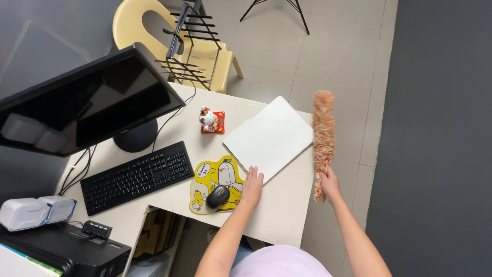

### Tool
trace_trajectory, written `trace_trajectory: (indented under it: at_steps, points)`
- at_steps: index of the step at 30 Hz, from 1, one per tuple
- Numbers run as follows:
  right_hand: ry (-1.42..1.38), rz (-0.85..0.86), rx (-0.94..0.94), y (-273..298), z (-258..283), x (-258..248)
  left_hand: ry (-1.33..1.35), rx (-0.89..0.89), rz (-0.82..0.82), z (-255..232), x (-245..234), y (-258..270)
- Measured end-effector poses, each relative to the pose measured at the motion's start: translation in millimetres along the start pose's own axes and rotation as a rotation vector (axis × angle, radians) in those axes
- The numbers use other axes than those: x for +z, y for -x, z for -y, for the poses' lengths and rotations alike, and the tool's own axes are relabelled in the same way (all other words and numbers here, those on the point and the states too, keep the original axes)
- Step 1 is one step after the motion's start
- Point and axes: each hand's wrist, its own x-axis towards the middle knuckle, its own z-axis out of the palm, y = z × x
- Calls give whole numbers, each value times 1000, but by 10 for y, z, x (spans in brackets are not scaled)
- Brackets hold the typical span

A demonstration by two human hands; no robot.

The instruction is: The person uses a fluffy duster to wipe the surface of a desk and the covers of several books and paper packages. They repeatedly pick up the items, dust them, and place them into a black mesh tray next to a printer.

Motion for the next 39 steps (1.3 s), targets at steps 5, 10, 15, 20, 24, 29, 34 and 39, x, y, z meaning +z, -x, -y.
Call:
trace_trajectory:
  at_steps: [5,10,15,20,24,29,34,39]
  points:
    - [-77,23,108,131,16,-158,55,33,102,65,-188,-73]
    - [-134,93,61,244,-110,-198,140,108,130,128,-449,-24]
    - [-232,70,172,384,-59,-51,186,57,136,87,-616,-33]
    - [-293,98,141,454,-6,26,241,-3,60,134,-449,27]
    - [-496,166,80,543,171,45,624,-239,23,-32,-1009,-94]
    - [-610,334,-36,429,-14,-90,1181,-501,-151,232,-860,-237]
    - [-453,369,-14,616,448,66,1650,-678,-485,393,-938,-263]
    - [-455,449,-62,530,487,184,1845,-777,-570,445,-981,-254]
